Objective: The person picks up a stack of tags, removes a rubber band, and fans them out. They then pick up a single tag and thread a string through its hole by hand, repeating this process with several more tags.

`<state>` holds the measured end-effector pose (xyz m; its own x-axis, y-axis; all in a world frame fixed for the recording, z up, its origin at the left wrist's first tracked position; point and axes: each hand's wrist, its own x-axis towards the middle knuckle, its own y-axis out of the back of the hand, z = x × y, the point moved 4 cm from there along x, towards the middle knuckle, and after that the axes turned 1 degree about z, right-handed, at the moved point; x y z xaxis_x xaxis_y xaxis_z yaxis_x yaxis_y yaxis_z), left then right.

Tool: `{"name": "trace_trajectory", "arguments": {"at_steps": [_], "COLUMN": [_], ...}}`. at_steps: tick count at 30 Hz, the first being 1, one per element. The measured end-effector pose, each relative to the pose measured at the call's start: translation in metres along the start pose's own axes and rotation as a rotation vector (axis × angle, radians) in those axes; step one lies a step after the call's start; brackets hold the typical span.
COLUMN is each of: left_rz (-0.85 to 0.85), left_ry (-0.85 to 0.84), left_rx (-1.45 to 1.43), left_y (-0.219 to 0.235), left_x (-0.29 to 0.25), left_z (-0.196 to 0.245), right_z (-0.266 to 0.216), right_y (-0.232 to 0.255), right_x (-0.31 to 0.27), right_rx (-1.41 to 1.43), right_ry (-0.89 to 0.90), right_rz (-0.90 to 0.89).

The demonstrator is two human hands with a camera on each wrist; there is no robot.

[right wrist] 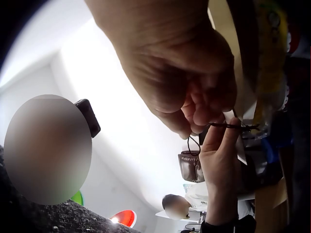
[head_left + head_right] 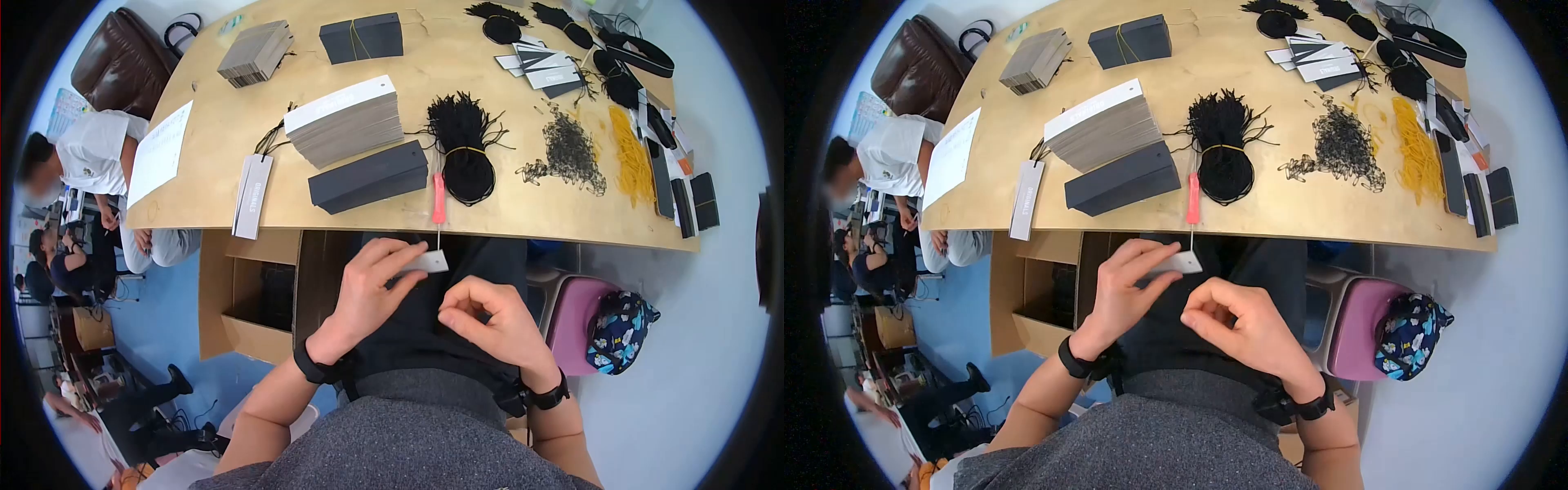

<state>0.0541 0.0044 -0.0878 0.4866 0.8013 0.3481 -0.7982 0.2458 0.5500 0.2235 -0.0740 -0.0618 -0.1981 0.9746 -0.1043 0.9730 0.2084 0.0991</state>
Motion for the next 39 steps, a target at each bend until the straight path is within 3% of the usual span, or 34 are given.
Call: {"name": "trace_trajectory", "arguments": {"at_steps": [2, 5, 7, 10, 14, 17, 20, 22, 24, 28, 32, 38, 39], "left_rz": [0.018, -0.112, -0.24, -0.332, -0.29, -0.277, -0.236, -0.25, -0.25, -0.257, -0.266, -0.246, -0.261], "left_ry": [-0.001, 0.139, 0.345, 0.437, 0.44, 0.345, 0.354, 0.45, 0.438, 0.424, 0.404, 0.448, 0.316], "left_rx": [0.044, -0.117, -0.196, -0.374, -0.472, -0.431, -0.506, -0.612, -0.617, -0.626, -0.599, -0.645, -0.567], "left_y": [-0.001, -0.007, -0.013, -0.019, -0.023, -0.025, -0.024, -0.024, -0.025, -0.026, -0.025, -0.026, -0.024], "left_x": [0.003, 0.009, 0.012, 0.014, 0.012, 0.011, 0.007, 0.004, 0.004, 0.004, 0.005, 0.003, 0.005], "left_z": [-0.004, -0.014, -0.021, -0.034, -0.032, -0.032, -0.036, -0.039, -0.04, -0.039, -0.04, -0.04, -0.04], "right_z": [0.003, 0.01, 0.014, 0.022, 0.04, 0.054, 0.055, 0.049, 0.035, 0.021, 0.04, 0.061, 0.06], "right_y": [0.003, 0.001, -0.001, 0.0, 0.006, 0.012, 0.016, 0.014, 0.008, -0.002, -0.002, -0.002, -0.003], "right_x": [0.001, 0.006, 0.011, 0.018, 0.022, 0.02, 0.012, 0.006, 0.003, 0.01, 0.021, 0.01, 0.007], "right_rx": [-0.021, -0.022, -0.051, -0.118, -0.176, -0.163, -0.158, -0.14, -0.224, -0.298, -0.483, -0.406, -0.408], "right_ry": [-0.078, -0.058, -0.032, 0.001, -0.009, -0.047, -0.062, -0.068, 0.119, 0.28, 0.261, 0.154, 0.154], "right_rz": [0.13, 0.249, 0.291, 0.385, 0.498, 0.522, 0.53, 0.532, 0.541, 0.531, 0.561, 0.525, 0.528]}}
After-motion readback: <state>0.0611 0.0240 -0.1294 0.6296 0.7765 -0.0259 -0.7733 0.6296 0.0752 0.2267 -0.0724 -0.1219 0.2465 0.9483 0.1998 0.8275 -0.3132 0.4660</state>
